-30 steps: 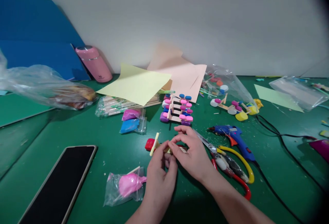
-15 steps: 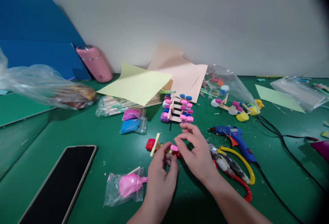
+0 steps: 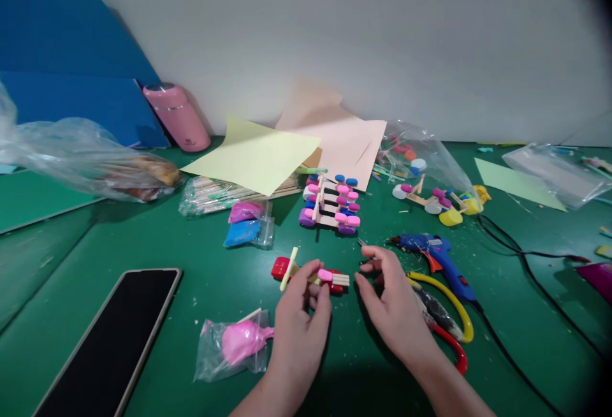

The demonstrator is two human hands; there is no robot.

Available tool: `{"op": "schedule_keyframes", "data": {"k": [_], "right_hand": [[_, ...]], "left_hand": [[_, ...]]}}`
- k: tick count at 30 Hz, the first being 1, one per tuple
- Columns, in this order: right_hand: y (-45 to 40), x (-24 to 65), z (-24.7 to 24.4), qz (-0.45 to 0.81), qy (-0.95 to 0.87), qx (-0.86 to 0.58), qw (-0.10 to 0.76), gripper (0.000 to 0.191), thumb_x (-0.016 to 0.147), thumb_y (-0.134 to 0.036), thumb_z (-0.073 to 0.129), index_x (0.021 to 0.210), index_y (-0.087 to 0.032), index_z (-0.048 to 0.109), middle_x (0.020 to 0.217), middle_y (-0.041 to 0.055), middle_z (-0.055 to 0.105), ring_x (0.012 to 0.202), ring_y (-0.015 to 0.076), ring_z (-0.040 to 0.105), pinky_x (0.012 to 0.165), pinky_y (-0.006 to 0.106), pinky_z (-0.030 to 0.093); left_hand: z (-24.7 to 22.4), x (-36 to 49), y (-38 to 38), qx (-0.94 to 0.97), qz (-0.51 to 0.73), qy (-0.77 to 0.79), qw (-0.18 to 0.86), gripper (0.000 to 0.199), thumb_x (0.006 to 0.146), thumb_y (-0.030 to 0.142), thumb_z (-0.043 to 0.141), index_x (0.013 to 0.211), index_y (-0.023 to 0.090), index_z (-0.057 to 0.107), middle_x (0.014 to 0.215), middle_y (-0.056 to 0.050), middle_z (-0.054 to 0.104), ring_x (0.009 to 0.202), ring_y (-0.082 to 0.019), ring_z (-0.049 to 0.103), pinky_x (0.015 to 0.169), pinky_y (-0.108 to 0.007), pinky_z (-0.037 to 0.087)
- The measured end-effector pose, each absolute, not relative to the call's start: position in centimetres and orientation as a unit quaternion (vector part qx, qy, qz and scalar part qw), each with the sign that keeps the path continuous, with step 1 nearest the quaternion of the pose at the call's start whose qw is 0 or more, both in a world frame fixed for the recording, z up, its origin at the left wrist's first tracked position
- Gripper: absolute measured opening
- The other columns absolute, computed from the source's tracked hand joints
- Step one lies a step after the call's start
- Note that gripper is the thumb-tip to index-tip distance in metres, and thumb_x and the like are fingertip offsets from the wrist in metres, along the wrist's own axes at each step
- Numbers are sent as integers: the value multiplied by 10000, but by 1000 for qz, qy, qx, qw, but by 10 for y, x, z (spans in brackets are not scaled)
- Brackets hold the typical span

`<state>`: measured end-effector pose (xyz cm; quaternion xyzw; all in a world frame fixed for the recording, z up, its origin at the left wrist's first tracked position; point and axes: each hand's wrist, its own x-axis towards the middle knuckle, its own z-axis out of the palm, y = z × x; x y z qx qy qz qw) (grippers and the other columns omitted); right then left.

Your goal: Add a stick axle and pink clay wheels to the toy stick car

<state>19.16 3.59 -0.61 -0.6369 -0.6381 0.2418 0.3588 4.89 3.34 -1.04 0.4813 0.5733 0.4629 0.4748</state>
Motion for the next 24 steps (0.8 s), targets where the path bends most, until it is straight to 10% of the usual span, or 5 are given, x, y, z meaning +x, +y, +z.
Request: {"op": "schedule_keyframes", "data": {"k": [8, 24], "right_hand": [[32, 180, -6, 289, -693, -575, 325, 583, 749, -77, 480, 1280, -246, 309, 1125, 50, 514, 1050, 190, 468, 921, 366, 372], [48, 179, -4, 323, -736, -502, 319, 509, 789, -154, 503, 1270, -216, 348, 1059, 41, 590, 977, 188, 517, 878, 359, 409]], "left_hand": [[-18, 48, 33, 477, 468, 561, 488, 327, 761, 233, 516, 1070, 127, 504, 827, -63, 646, 695, -160, 610, 673, -294, 487], [-19, 49, 24, 490, 477, 560, 467, 320, 760, 187, 528, 1079, 182, 499, 932, -49, 631, 816, -147, 604, 755, -271, 473]]}}
